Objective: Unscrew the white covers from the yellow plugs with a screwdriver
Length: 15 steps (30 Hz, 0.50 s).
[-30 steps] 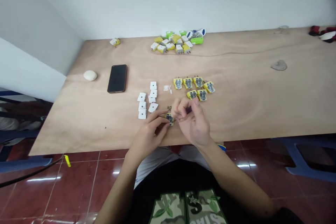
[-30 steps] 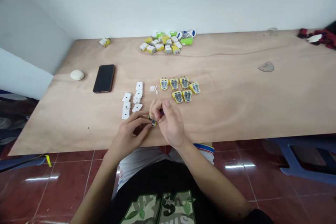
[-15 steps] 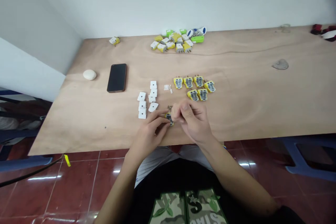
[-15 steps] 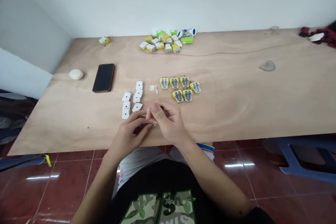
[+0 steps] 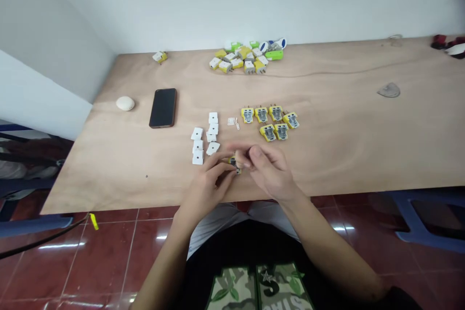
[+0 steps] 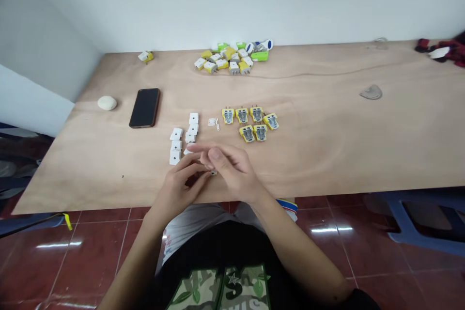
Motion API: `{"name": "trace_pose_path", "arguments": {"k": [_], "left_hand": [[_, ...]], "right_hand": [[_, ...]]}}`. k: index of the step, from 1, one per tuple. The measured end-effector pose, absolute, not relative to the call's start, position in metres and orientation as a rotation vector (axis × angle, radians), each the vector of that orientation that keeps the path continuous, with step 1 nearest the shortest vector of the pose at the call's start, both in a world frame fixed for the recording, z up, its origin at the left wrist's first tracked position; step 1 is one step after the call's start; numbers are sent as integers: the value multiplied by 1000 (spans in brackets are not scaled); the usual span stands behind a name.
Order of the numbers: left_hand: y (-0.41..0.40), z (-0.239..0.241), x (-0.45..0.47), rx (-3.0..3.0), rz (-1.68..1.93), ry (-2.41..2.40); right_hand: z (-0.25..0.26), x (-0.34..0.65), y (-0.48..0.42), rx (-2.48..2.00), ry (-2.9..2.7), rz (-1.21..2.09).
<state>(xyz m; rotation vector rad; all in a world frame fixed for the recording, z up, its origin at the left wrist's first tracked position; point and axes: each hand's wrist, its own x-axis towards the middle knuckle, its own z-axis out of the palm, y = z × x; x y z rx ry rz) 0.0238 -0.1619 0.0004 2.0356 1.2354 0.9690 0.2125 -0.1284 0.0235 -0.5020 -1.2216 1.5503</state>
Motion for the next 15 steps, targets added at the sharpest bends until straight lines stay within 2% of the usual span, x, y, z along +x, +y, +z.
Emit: {"name": "trace_pose_path", "arguments": {"k": [5, 10, 15], "left_hand": [[-162, 2, 24, 2049, 998, 1228], [-163, 2, 24, 2057, 968, 1237], [-163, 6, 22, 2044, 975, 1218]], "right_hand": [[21, 214, -127, -522, -1312, 1487], [25, 217, -126, -520, -1336, 1605], [31, 224, -123, -473, -1519, 1495]]}}
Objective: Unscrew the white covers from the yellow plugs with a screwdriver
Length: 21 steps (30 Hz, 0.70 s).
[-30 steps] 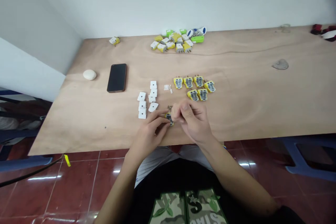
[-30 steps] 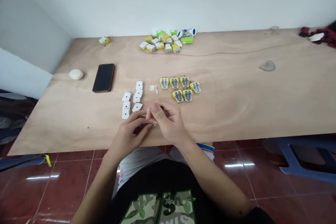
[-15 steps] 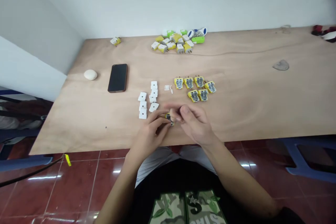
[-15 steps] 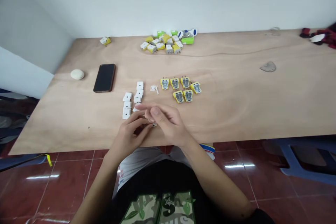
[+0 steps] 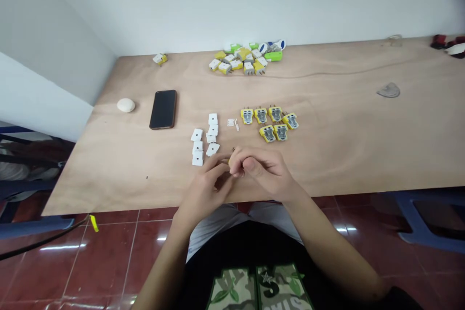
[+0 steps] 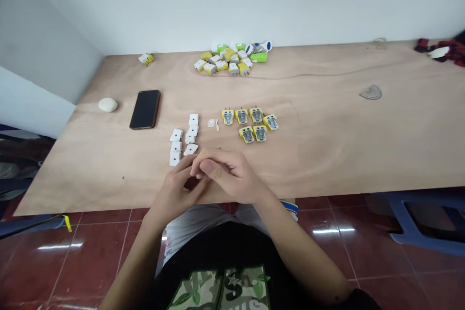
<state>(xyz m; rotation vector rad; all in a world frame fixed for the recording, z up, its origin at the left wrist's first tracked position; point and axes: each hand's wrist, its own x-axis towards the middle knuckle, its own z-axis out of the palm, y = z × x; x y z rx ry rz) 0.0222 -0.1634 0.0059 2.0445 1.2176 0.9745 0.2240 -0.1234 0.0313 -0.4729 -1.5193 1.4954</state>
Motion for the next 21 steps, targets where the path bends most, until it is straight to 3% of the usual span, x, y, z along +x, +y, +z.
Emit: {"name": "trace_pose_path", "arguments": {"k": [8, 14, 21], "left_hand": [[-162, 2, 23, 2046, 996, 1267], [-163, 1, 23, 2044, 962, 1260], [-163, 0, 22, 2018, 947, 1282]], "right_hand": [[27, 216, -127, -552, -1355, 1448], [24, 217, -123, -554, -1150, 1614], [30, 223, -129, -613, -1314, 1396]]}}
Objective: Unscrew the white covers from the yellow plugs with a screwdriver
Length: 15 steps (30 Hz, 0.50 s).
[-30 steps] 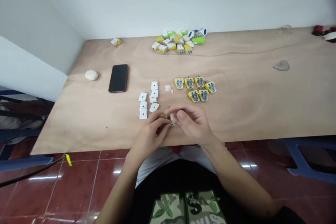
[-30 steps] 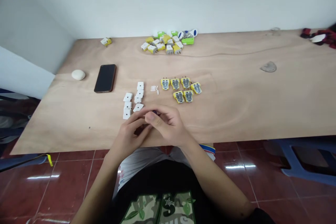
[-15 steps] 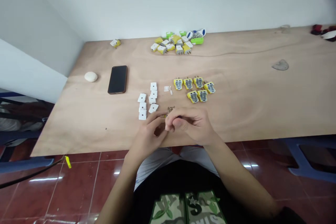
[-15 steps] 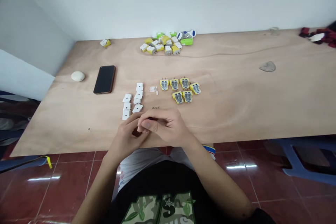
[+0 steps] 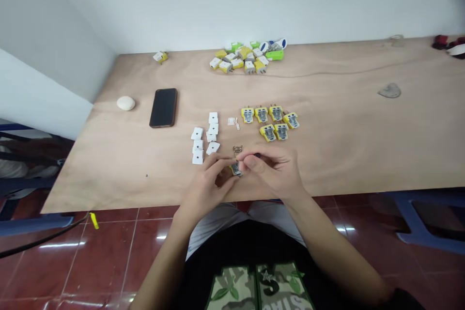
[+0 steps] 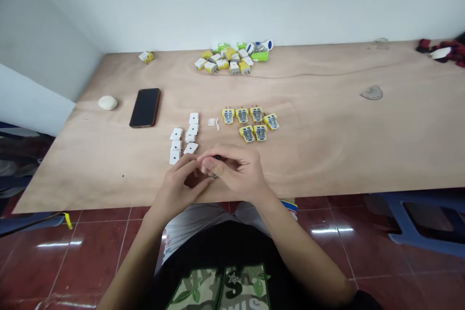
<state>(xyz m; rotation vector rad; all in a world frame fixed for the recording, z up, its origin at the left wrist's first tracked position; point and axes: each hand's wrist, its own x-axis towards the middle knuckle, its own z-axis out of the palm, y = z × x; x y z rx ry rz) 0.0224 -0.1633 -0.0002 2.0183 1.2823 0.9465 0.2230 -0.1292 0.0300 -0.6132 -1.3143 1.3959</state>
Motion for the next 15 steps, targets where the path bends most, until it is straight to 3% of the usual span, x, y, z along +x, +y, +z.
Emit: {"name": "trace_pose_path", "arguments": {"k": [6, 12, 15], "left_hand": [[-164, -1, 20, 2057, 914, 1218], [-164, -2, 21, 2037, 902, 1289], [-165, -3, 21, 2031, 919, 1315]], "right_hand": [[30, 229, -124, -533, -1362, 1617], [39, 227, -129, -620, -1572, 1173], [34, 222, -135, -614, -1496, 1241]]}}
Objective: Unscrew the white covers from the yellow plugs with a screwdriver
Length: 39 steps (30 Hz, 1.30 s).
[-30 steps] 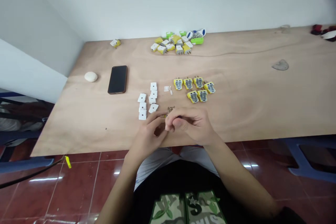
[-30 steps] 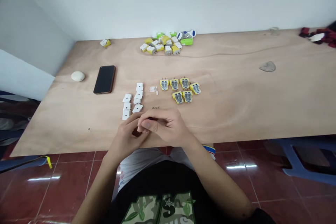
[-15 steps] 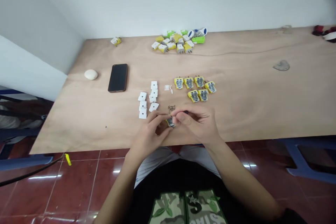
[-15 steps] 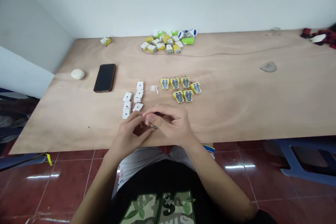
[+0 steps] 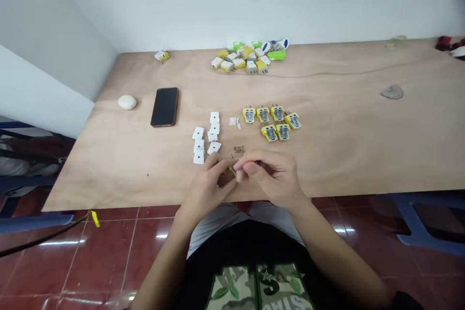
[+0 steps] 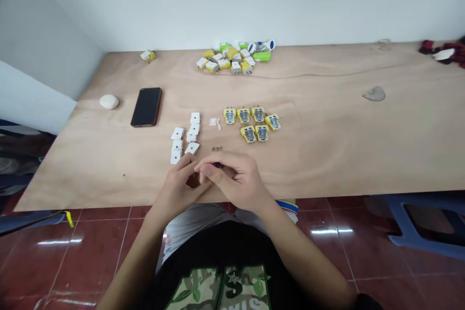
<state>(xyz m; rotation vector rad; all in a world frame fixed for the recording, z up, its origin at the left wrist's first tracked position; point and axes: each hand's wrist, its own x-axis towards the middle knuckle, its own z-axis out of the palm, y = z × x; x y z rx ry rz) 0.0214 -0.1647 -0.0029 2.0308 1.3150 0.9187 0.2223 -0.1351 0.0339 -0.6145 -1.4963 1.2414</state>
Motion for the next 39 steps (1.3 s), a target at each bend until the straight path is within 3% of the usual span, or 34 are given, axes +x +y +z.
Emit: {"name": "trace_pose_path", "arguments": {"k": [5, 13, 20, 29, 34, 39], "left_hand": [[-163, 3, 21, 2111, 895, 1136], [-164, -1, 19, 2026, 869, 1295], [-162, 4, 21, 2188, 818, 1118], [-164, 2, 19, 2029, 835, 1294], [-161, 6, 21, 2175, 804, 1127], [-158, 9, 21, 2221, 778, 1087]], "right_hand": [[24, 229, -127, -455, -1389, 1557], [35, 223, -139, -539, -1631, 1048], [20, 227, -128, -363, -1314, 1633], [25, 223, -150, -540, -1490, 1313], [25, 226, -135, -463, -1230, 1681], [34, 235, -113, -217, -1413, 1905]]}}
